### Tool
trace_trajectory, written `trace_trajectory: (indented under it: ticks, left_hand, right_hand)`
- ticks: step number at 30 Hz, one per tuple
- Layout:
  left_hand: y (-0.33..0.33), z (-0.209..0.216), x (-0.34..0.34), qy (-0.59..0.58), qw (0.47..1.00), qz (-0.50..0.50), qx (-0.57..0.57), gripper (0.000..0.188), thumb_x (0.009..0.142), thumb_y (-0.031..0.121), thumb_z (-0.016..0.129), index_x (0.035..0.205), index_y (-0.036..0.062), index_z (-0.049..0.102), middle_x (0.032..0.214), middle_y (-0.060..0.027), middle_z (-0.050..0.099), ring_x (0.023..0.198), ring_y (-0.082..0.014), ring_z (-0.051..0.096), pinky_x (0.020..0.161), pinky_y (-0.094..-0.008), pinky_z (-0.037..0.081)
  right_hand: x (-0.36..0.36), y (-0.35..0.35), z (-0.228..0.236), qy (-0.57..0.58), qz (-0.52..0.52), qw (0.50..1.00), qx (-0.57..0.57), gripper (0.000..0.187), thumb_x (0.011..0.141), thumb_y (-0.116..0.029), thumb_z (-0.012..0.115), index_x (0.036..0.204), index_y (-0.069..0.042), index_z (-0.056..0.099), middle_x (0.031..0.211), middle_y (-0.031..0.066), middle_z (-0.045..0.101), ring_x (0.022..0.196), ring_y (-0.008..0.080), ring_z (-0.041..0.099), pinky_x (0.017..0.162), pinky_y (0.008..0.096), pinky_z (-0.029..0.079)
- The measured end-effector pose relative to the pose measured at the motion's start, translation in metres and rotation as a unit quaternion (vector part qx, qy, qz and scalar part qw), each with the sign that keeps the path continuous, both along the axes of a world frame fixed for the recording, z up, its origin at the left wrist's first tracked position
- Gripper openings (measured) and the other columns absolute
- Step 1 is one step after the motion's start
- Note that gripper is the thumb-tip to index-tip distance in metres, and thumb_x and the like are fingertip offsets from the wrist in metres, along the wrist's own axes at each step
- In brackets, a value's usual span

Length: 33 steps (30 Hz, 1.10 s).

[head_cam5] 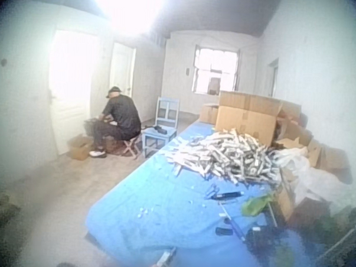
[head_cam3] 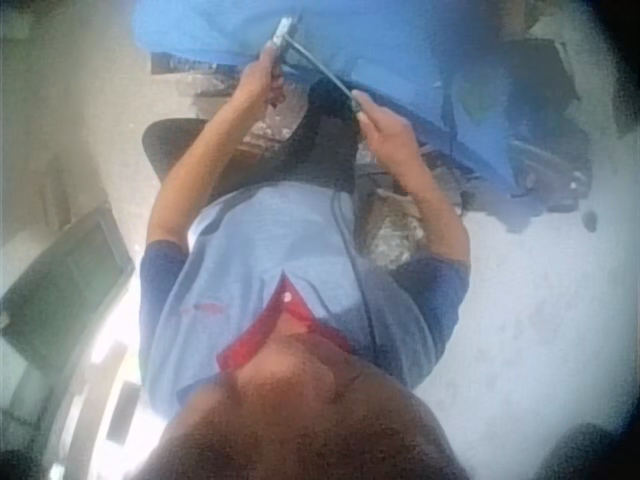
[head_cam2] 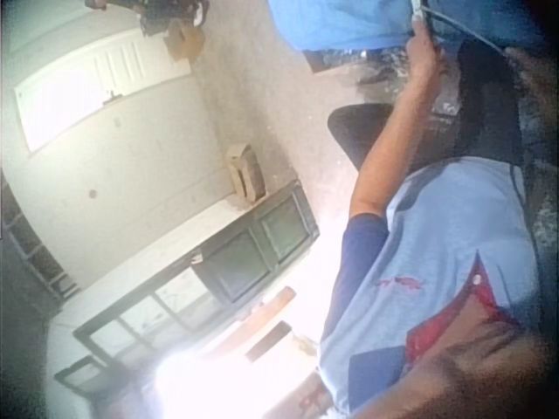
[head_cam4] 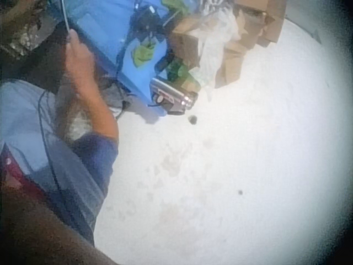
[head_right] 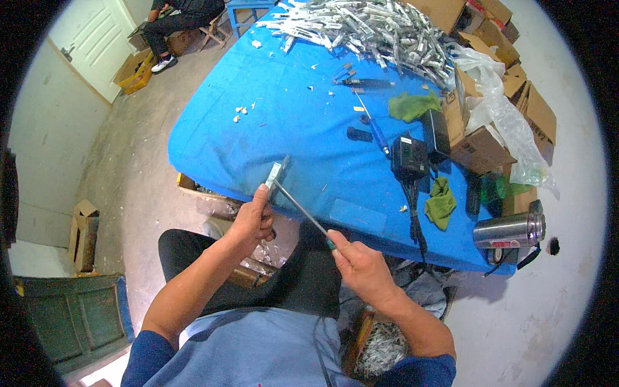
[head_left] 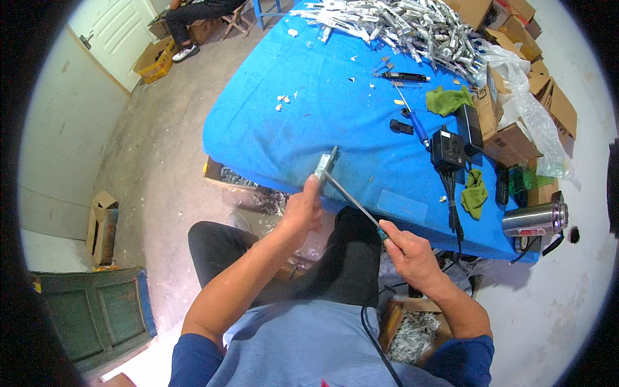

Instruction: The person uses a screwdriver and pliers to assemble and inspect metal components on a blue-covered table, handling individual strips and placing them in a box.

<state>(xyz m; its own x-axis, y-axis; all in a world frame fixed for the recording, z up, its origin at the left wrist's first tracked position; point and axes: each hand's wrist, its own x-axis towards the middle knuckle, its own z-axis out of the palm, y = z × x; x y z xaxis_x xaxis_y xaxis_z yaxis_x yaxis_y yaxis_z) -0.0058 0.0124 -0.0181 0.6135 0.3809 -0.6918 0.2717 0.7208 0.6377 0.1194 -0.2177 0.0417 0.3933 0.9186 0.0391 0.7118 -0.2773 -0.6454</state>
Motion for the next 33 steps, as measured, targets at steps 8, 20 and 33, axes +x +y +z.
trace_trajectory:
  ticks: [8,20,33]
  left_hand:
    - [0.0,0.004,0.001,0.011,1.0,0.01,-0.021,0.055,0.092,0.061,0.049,0.067,0.0129,0.037,0.055,0.0005,0.032,0.042,-0.0147,0.028,0.041,-0.0311,0.025]
    - [-0.003,0.013,0.005,-0.012,0.999,0.012,0.032,0.053,0.093,0.062,0.046,0.064,0.0195,0.031,0.053,0.0043,0.024,0.041,-0.0117,0.022,0.04,-0.0291,0.023]
    - [-0.006,0.006,0.005,-0.004,1.0,0.009,0.011,0.057,0.092,0.064,0.045,0.061,0.0197,0.027,0.051,0.0038,0.023,0.041,-0.0122,0.02,0.043,-0.031,0.024]
  right_hand:
    - [0.0,-0.003,-0.005,-0.111,0.026,0.993,-0.02,0.043,0.089,-0.008,0.061,0.131,-0.005,0.052,0.073,0.0151,0.057,0.062,0.0305,0.058,0.055,0.039,0.048]
    - [0.016,-0.001,-0.003,0.581,-0.128,0.802,-0.055,0.042,0.1,-0.027,0.05,0.138,-0.009,0.048,0.075,0.0032,0.058,0.048,0.0041,0.046,0.04,0.0171,0.036]
    - [0.001,-0.003,-0.025,-0.028,-0.026,0.999,0.028,0.037,0.099,-0.024,0.052,0.133,-0.009,0.055,0.075,0.0036,0.061,0.06,0.0105,0.056,0.054,0.027,0.046]
